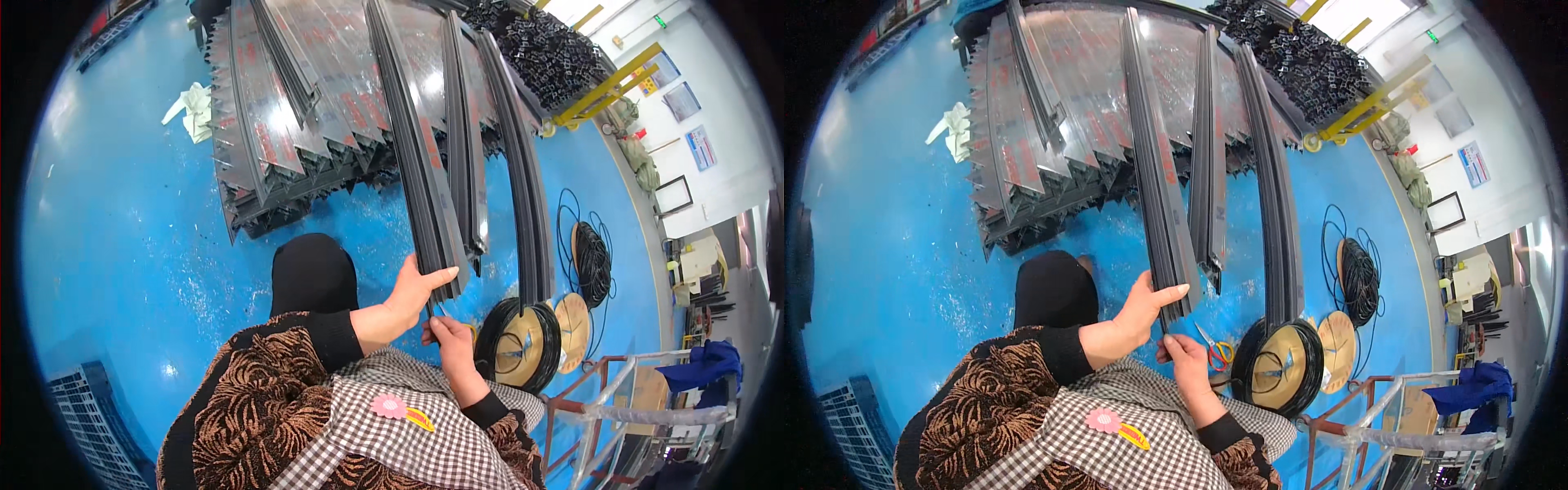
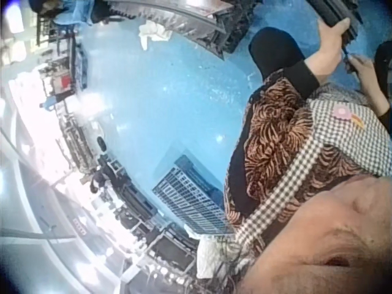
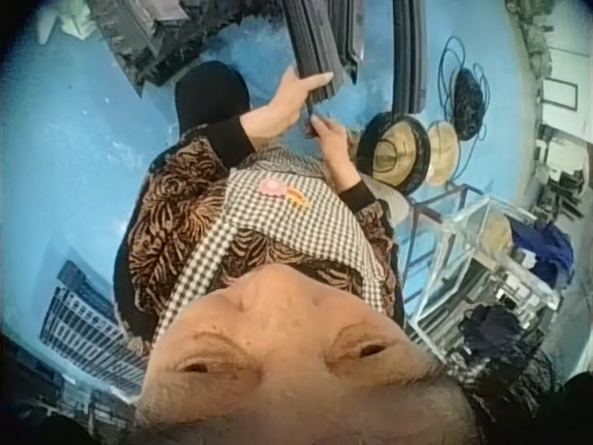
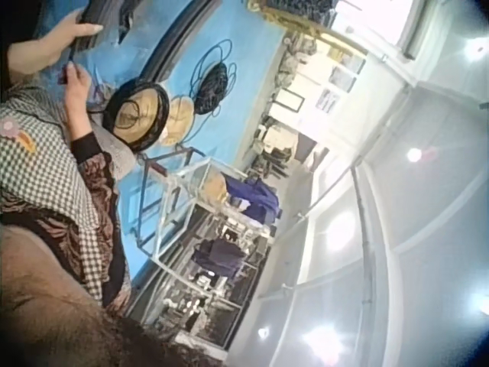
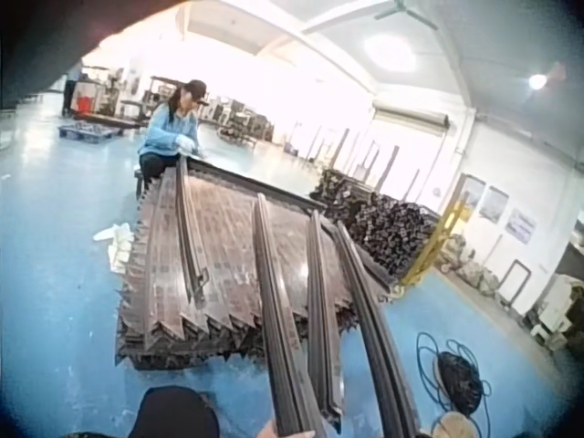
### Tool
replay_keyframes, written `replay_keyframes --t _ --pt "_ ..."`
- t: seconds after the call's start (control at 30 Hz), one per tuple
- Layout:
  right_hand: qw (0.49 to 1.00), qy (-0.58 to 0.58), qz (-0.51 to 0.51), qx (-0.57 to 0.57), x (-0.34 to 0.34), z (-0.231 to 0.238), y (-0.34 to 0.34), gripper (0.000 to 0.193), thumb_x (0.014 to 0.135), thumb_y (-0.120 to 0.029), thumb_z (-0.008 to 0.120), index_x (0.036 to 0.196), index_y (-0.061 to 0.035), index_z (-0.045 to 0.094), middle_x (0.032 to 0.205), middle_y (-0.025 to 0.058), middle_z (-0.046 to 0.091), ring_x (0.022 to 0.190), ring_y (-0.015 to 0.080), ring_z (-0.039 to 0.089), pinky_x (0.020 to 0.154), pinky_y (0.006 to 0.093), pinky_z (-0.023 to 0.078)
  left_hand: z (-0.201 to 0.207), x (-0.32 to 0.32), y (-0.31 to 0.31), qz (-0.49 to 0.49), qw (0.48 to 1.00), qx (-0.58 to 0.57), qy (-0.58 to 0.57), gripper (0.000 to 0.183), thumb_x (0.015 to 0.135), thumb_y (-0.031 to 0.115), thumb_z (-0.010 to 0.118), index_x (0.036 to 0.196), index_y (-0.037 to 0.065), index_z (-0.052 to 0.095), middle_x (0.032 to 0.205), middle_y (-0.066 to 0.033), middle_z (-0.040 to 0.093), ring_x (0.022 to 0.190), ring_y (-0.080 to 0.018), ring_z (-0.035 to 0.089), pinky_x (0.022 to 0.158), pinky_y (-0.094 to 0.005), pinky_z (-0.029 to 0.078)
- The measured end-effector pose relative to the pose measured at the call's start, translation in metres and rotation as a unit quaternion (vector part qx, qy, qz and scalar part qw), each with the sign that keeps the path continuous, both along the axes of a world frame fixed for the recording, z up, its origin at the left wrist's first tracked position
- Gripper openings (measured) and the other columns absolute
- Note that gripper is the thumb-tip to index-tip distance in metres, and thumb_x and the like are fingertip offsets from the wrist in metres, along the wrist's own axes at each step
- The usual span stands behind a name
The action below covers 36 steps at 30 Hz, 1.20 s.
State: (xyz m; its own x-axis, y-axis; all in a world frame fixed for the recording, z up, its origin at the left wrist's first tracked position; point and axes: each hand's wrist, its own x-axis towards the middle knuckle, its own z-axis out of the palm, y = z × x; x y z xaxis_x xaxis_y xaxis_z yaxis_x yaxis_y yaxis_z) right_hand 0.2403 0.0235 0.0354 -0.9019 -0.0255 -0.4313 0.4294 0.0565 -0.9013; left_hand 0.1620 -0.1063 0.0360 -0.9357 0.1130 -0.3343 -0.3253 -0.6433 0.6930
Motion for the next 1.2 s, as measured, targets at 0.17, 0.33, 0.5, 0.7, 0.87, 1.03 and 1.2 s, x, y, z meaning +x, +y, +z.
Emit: replay_keyframes --t 0.17,0.33,0.5,0.7,0.87,1.03,1.2 --pt "0.999 -0.030 -0.005 -0.021 0.012 -0.002 0.006 0.022 0.091 -0.013 0.051 0.088 0.0047 0.063 0.071 0.0079 0.060 0.064 0.0140 0.053 0.063 0.0240 0.045 0.002 -0.002 -0.002 -0.007 1.000 0.008 0.002 0.048 0.078 0.015 0.069 0.115 -0.001 0.044 0.105 -0.0117 0.055 0.092 -0.0180 0.054 0.084 -0.0296 0.042" --pt "0.998 0.010 -0.003 0.054 0.006 0.003 -0.004 0.022 0.091 -0.013 0.052 0.086 0.0053 0.063 0.071 0.0080 0.060 0.064 0.0146 0.054 0.063 0.0247 0.045 -0.002 -0.001 -0.001 -0.018 1.000 0.009 0.007 0.049 0.077 0.016 0.070 0.116 -0.001 0.044 0.106 -0.0116 0.054 0.093 -0.0177 0.053 0.085 -0.0299 0.041" --pt "0.999 -0.013 -0.039 0.003 0.003 0.000 -0.007 0.022 0.092 -0.013 0.051 0.089 0.0052 0.062 0.073 0.0087 0.060 0.066 0.0156 0.055 0.065 0.0251 0.046 -0.004 -0.003 0.000 -0.008 1.000 0.010 0.008 0.049 0.077 0.014 0.070 0.115 -0.002 0.043 0.104 -0.0112 0.055 0.092 -0.0174 0.054 0.084 -0.0293 0.042" --pt "0.997 -0.044 -0.043 -0.038 0.003 -0.004 -0.002 0.021 0.091 -0.012 0.053 0.090 0.0061 0.063 0.072 0.0081 0.061 0.066 0.0146 0.055 0.064 0.0241 0.045 -0.003 -0.003 0.000 -0.003 1.000 0.010 -0.001 0.047 0.077 0.013 0.069 0.114 -0.001 0.044 0.102 -0.0108 0.056 0.089 -0.0174 0.055 0.082 -0.0288 0.044" --pt "0.999 -0.003 -0.027 -0.026 0.001 -0.004 0.000 0.022 0.091 -0.013 0.052 0.091 0.0063 0.063 0.073 0.0081 0.061 0.066 0.0142 0.054 0.065 0.0237 0.045 -0.004 -0.003 0.000 -0.006 1.000 0.014 0.000 0.046 0.077 0.014 0.070 0.113 0.000 0.046 0.101 -0.0095 0.055 0.089 -0.0170 0.053 0.084 -0.0294 0.041" --pt "1.000 -0.006 -0.025 -0.005 0.003 -0.001 -0.004 0.022 0.091 -0.013 0.052 0.091 0.0059 0.063 0.072 0.0078 0.061 0.065 0.0137 0.054 0.065 0.0236 0.045 -0.005 -0.002 0.000 -0.003 1.000 0.019 0.000 0.044 0.077 0.013 0.070 0.113 0.000 0.046 0.100 -0.0089 0.056 0.089 -0.0165 0.053 0.084 -0.0288 0.041" --pt "0.999 -0.007 -0.041 -0.003 -0.003 0.003 -0.008 0.022 0.091 -0.013 0.052 0.090 0.0050 0.063 0.071 0.0070 0.060 0.064 0.0133 0.053 0.064 0.0238 0.045 -0.008 -0.003 0.002 -0.003 1.000 0.019 0.000 0.042 0.077 0.013 0.069 0.112 0.000 0.047 0.099 -0.0083 0.056 0.087 -0.0156 0.053 0.082 -0.0281 0.042"
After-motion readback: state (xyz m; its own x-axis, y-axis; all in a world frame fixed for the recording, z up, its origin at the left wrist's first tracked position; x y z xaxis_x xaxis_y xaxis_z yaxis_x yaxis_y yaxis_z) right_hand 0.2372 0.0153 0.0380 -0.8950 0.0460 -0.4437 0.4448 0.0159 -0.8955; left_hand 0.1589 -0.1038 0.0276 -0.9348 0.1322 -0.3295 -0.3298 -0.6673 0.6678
